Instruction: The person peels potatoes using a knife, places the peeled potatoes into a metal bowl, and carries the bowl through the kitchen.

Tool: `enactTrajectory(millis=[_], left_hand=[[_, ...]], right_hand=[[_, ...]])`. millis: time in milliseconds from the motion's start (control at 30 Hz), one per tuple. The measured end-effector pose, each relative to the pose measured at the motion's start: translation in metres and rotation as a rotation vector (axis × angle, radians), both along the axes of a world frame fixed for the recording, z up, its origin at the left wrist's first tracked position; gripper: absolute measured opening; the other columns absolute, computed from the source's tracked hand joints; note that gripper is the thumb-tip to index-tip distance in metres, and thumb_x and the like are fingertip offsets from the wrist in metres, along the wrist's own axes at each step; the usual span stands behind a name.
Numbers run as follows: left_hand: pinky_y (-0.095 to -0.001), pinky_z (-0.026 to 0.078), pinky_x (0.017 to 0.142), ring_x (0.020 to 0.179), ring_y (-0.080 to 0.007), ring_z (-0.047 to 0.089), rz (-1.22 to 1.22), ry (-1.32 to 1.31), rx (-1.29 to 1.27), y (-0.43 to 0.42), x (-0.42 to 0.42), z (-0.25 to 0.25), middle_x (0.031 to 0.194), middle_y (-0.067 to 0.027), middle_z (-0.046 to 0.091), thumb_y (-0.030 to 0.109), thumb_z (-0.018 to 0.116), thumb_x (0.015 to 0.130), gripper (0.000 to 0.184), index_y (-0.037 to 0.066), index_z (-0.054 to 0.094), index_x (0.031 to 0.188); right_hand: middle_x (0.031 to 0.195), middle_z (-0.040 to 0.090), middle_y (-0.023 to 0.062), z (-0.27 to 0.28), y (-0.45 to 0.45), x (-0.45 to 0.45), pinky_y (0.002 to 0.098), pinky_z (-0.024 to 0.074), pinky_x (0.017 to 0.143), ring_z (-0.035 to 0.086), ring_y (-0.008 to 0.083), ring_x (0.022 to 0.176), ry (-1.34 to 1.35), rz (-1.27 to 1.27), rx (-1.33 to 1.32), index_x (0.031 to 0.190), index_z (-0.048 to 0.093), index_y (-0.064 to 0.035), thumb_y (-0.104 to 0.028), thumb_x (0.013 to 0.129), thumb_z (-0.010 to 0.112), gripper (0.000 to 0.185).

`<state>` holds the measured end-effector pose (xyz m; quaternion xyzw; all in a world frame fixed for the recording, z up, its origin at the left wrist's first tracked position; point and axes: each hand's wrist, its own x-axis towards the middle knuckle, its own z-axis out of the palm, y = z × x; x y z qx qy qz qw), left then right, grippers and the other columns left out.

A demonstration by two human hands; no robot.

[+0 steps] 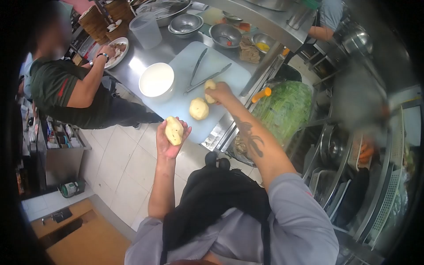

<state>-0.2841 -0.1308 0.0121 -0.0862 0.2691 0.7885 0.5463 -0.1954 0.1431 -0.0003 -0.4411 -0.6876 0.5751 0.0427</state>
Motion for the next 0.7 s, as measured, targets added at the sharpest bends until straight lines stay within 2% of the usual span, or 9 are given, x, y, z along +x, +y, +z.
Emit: enactTrajectory(millis=[100,167,300,333,433,467,567,633,700], left_hand=[[-0.0599,0.037,0.108,0.127,-0.038,0.048,0.026,-0.007,0.188,-0.007,0.003,0.011,0.132,-0.0211,0.053,0.049,0.066,0.081,0.052,0.009,0.064,0.115],[-0.0631,0.033,0.11,0.136,-0.041,0.04,0.006,-0.029,0.307,-0.01,0.012,0.024,0.142,-0.023,0.046,0.051,0.068,0.078,0.054,0.01,0.066,0.113],[-0.0667,0.032,0.109,0.142,-0.0453,0.033,0.041,-0.07,0.434,-0.006,0.025,0.028,0.151,-0.024,0.037,0.054,0.069,0.075,0.055,0.013,0.068,0.113],[-0.0673,0.032,0.108,0.142,-0.0461,0.032,0.066,-0.081,0.449,-0.008,0.028,0.025,0.152,-0.0241,0.036,0.054,0.068,0.075,0.056,0.014,0.068,0.114],[-0.0672,0.033,0.109,0.143,-0.0477,0.027,0.027,-0.099,0.589,-0.021,0.032,0.021,0.155,-0.0219,0.031,0.053,0.069,0.076,0.054,0.014,0.069,0.114],[-0.0671,0.034,0.108,0.143,-0.0478,0.027,0.048,-0.073,0.579,-0.028,0.034,0.017,0.155,-0.022,0.031,0.053,0.07,0.077,0.056,0.014,0.068,0.116],[-0.0667,0.035,0.108,0.143,-0.0481,0.027,0.118,-0.004,0.528,-0.05,0.038,0.007,0.154,-0.0225,0.032,0.052,0.07,0.078,0.06,0.013,0.064,0.123],[-0.0666,0.035,0.108,0.143,-0.0483,0.027,0.13,-0.02,0.472,-0.069,0.044,0.0,0.154,-0.0233,0.031,0.051,0.07,0.079,0.064,0.012,0.061,0.129],[-0.067,0.034,0.108,0.143,-0.048,0.026,0.12,0.008,0.535,-0.08,0.049,-0.004,0.155,-0.0241,0.03,0.048,0.07,0.081,0.068,0.012,0.055,0.137]], right_hand=[[0.085,0.071,0.0103,0.053,-0.022,0.023,0.027,0.0541,0.065,0.068,0.0156,0.072,0.148,0.028,-0.039,0.11,0.068,0.0014,-0.035,0.082,0.075,0.046],[0.086,0.07,0.0102,0.089,-0.052,0.031,0.0267,0.0531,0.065,0.066,0.0143,0.072,0.2,0.187,-0.03,0.112,0.067,0.002,-0.034,0.084,0.074,0.046],[0.089,0.068,0.0075,0.079,-0.094,0.03,0.0239,0.0484,0.058,0.062,0.0102,0.074,0.406,0.437,0.009,0.121,0.063,0.0053,-0.03,0.089,0.075,0.048],[0.092,0.068,0.0083,0.083,-0.099,0.034,0.024,0.0491,0.063,0.061,0.0106,0.076,0.383,0.456,0.08,0.128,0.059,0.0055,-0.034,0.09,0.073,0.056],[0.087,0.068,0.0119,0.11,-0.098,0.036,0.0294,0.0513,0.069,0.064,0.0172,0.074,0.285,0.318,0.14,0.123,0.062,0.004,-0.041,0.086,0.075,0.06],[0.101,0.067,0.0188,0.113,-0.091,0.036,0.0339,0.0533,0.074,0.067,0.0258,0.084,0.224,0.385,0.235,0.126,0.06,0.0023,-0.043,0.084,0.074,0.064],[0.116,0.062,0.0233,0.052,-0.085,0.016,0.0435,0.0526,0.085,0.064,0.036,0.103,-0.043,0.474,0.75,0.122,0.061,0.0002,-0.042,0.078,0.077,0.063],[0.124,0.058,0.0236,0.016,-0.09,0.003,0.0502,0.0485,0.094,0.057,0.0412,0.115,0.018,0.492,0.741,0.118,0.062,-0.0021,-0.039,0.071,0.08,0.062],[0.122,0.06,0.0214,-0.014,-0.095,-0.012,0.0478,0.0462,0.1,0.054,0.0395,0.118,-0.031,0.428,0.793,0.115,0.064,-0.0039,-0.031,0.068,0.081,0.058]])
